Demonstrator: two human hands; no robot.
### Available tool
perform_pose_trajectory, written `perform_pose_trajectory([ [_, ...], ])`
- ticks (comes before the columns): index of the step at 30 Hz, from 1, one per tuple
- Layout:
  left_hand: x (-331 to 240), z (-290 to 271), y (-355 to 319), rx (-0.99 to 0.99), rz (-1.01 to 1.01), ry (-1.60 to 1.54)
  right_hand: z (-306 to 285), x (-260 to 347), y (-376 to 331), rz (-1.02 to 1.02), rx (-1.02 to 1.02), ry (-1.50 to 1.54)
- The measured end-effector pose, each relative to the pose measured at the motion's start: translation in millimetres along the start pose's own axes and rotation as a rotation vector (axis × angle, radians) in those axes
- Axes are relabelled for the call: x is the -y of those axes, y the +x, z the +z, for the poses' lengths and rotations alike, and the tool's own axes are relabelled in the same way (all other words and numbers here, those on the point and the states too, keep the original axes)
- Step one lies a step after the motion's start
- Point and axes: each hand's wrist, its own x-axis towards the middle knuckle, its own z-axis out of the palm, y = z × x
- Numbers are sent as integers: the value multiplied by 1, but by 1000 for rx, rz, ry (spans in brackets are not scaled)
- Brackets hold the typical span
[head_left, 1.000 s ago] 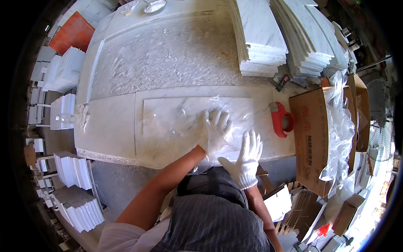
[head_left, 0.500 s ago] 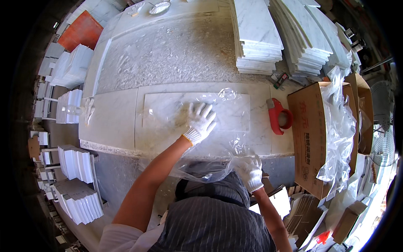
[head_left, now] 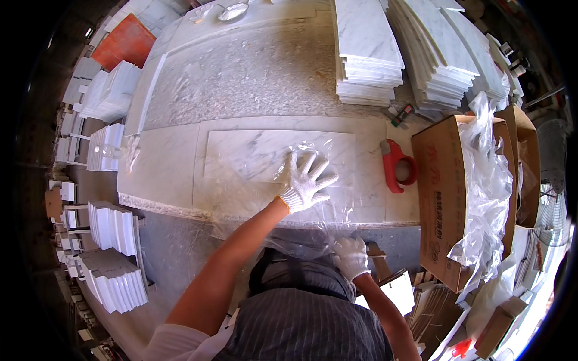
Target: The person wraps white rectangular tiles in plastic film and places them into a cardboard box. They handle the tiles and plastic film by hand, then use a tape dispenser to seal the box.
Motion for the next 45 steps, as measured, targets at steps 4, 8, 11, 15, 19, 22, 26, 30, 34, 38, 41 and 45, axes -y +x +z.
perform_pose_trajectory([
  [4,3,8,-3,-45,-3,7,-59,25,15,21,-65,404],
  [8,6,-1,-4,-95,15,-19,-92,52,91,-82,-600,201],
  [11,7,-1,-5,-178,50,-6,-62,31,152,-35,-587,10],
  [15,27,30,-63,-384,65,-61,-33,9,170,77,-436,-180],
  [19,124,2,-176,-127,-180,64,-30,7,171,109,-407,-236],
  [22,149,0,-232,-185,-472,5,-30,8,172,106,-399,-266],
  [26,77,-18,-202,-243,-50,-77,-30,12,174,109,-372,-263],
  [30,36,24,-184,-232,295,-156,-31,16,174,130,-363,-303],
  [34,65,59,-213,-199,192,-273,-28,18,172,164,-367,-281],
  [38,96,28,-238,-119,97,-312,-27,20,173,200,-371,-279],
  [41,117,11,-232,-306,45,-82,-26,21,172,199,-395,-284],
  [45,148,-1,-198,-483,-827,-256,-26,21,172,218,-380,-230],
])
